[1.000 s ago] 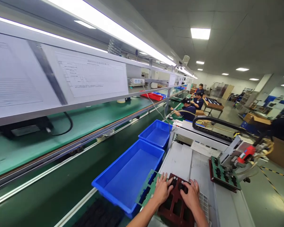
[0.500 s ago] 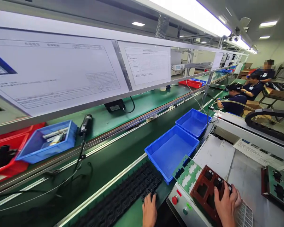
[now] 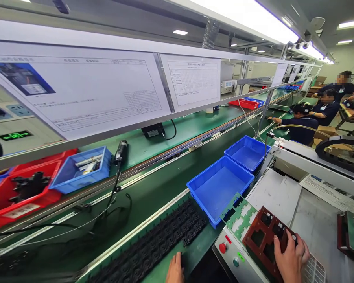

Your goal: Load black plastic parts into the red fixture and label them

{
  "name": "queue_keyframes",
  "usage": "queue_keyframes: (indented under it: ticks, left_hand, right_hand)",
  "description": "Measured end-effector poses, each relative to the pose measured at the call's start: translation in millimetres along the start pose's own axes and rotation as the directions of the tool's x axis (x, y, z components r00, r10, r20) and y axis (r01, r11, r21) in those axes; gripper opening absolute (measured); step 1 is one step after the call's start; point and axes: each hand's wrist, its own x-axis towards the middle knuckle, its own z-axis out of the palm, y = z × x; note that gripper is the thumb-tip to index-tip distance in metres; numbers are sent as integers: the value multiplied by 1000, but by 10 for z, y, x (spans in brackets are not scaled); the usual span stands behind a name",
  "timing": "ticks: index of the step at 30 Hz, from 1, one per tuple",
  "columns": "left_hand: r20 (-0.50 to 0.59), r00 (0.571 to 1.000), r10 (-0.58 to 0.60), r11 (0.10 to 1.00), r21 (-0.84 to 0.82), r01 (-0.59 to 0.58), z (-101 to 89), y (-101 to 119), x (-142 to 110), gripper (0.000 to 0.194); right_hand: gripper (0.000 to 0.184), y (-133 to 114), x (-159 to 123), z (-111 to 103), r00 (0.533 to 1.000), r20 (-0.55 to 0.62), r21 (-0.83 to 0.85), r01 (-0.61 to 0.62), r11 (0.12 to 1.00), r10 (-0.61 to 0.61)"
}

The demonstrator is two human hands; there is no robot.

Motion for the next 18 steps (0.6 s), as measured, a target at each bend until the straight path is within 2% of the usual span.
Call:
queue_keyframes:
  ticks: [3,6,8,11,13,18]
  left_hand:
    - [-85,996,4,998,-68,-10,-209,-85,141,69]
    - [-110,993,30,998,-51,-36,-393,125,267,71]
    - [-97,995,-6,1000,-20,4,-461,346,316,69]
    - [-97,991,-95,995,-1,95,-504,637,354,60]
    - [-118,982,-149,989,-2,150,-510,745,360,57]
    - [-184,967,-177,983,10,182,-446,754,312,56]
  right_hand:
    - [74,26,-22,14,997,62,-4,-36,999,36]
    - [75,76,-42,50,997,70,-11,-30,999,31]
    - [74,115,-52,79,999,44,-15,-14,1000,14]
    - [75,162,-63,110,1000,9,-35,13,999,-13]
    - [79,175,-67,113,999,-10,-59,48,997,-49]
    - [83,176,-64,83,993,-28,-102,114,988,-118]
